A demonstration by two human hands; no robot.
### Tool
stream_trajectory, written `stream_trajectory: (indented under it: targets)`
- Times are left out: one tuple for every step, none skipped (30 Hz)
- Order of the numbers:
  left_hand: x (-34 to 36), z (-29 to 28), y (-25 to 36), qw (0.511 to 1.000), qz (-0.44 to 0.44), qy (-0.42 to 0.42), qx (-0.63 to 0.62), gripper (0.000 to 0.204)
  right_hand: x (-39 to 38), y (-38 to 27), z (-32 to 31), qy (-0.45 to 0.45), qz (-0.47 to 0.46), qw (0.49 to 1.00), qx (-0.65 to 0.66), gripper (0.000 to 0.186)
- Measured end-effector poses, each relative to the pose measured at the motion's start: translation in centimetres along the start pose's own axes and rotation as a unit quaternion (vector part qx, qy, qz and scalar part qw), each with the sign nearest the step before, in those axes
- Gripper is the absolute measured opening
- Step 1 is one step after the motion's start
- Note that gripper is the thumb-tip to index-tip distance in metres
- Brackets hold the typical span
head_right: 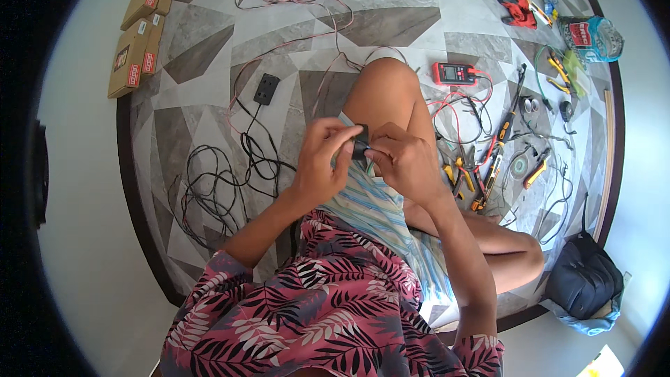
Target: Repairing electrical wires by stripping and taping them while sitting on the floor.
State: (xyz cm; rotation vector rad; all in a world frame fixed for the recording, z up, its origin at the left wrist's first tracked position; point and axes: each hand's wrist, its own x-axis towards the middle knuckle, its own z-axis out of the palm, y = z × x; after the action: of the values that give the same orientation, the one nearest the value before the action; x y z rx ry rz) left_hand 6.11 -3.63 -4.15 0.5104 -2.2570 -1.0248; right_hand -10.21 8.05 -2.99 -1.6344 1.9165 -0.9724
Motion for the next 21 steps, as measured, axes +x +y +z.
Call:
stream_trajectory:
  targets:
    - [0.0,-0.1,0.6,0.987,0.077,0.081,0.120,0.022,-0.1,0.2,-0.1,0.018,0.009,1.000,0.018,0.011]
    - [-1.2,0.4,0.8,0.986,0.079,0.084,0.118,0.022,-0.1,0.1,-0.5,0.019,0.007,1.000,0.014,0.011]
    - [-3.7,1.1,0.5,0.998,-0.007,0.038,-0.039,0.023,-0.1,0.1,-0.6,0.023,0.024,0.999,0.019,0.010]
    - [-5.4,1.7,0.4,0.976,-0.093,-0.013,-0.199,0.025,-0.2,0.3,-0.6,0.026,0.045,0.998,0.023,0.010]
    - [-5.9,1.7,0.8,0.919,-0.279,-0.092,-0.264,0.039,-0.3,0.4,-0.7,0.024,0.044,0.999,0.022,0.010]
    - [-5.9,2.5,0.5,0.918,-0.280,-0.090,-0.265,0.039,-0.3,0.4,-0.9,0.024,0.032,0.999,0.025,0.009]
    - [-5.8,4.0,0.1,0.915,-0.262,-0.002,-0.308,0.047,-0.3,0.5,-1.0,0.024,0.021,0.999,0.028,0.009]
    - [-5.5,5.1,-0.1,0.902,-0.242,0.084,-0.347,0.056,-0.3,0.4,-1.2,0.022,0.021,0.999,0.028,0.009]
    - [-4.6,5.5,0.1,0.902,-0.243,0.086,-0.347,0.056,-0.2,0.3,-1.3,0.013,0.036,0.998,0.040,0.007]
    - [-3.7,5.9,0.2,0.884,-0.222,0.082,-0.403,0.063,-0.1,0.2,-1.4,0.004,0.051,0.997,0.053,0.006]
    - [-2.8,6.0,0.1,0.863,-0.199,0.078,-0.458,0.071,0.0,0.1,-1.6,0.003,0.049,0.997,0.051,0.006]
    - [-2.4,6.2,-0.3,0.863,-0.197,0.080,-0.458,0.071,-0.1,0.1,-1.7,-0.007,0.060,0.995,0.075,0.005]
    - [-2.0,6.3,-0.8,0.860,-0.183,0.062,-0.473,0.071,-0.1,0.0,-1.9,-0.017,0.073,0.992,0.098,0.006]
    - [-1.4,6.1,-1.0,0.856,-0.170,0.043,-0.487,0.070,-0.2,-0.1,-2.0,-0.016,0.073,0.992,0.098,0.006]
    - [-1.0,5.6,-1.4,0.856,-0.170,0.042,-0.487,0.070,-0.2,-0.2,-2.2,-0.043,0.132,0.982,0.130,0.007]
    - [-0.8,4.7,-2.1,0.898,-0.157,-0.007,-0.410,0.063,-0.3,-0.3,-2.3,-0.070,0.190,0.966,0.162,0.008]
    - [-0.5,4.0,-2.4,0.932,-0.143,-0.057,-0.329,0.056,-0.4,-0.2,-2.0,-0.069,0.192,0.965,0.162,0.008]
    - [-0.3,3.8,-2.9,0.931,-0.144,-0.059,-0.330,0.056,-0.6,-0.1,-1.3,-0.031,0.190,0.962,0.194,0.009]
    - [-0.2,3.7,-3.3,0.955,-0.088,-0.052,-0.277,0.047,-0.7,0.0,-0.8,0.008,0.187,0.956,0.226,0.010]
    - [0.1,3.5,-3.3,0.974,-0.033,-0.043,-0.222,0.038,-0.7,0.1,-0.4,0.008,0.188,0.955,0.227,0.010]
    - [0.2,3.4,-3.0,0.974,-0.034,-0.044,-0.222,0.038,-0.8,0.1,0.0,0.016,0.197,0.957,0.213,0.009]
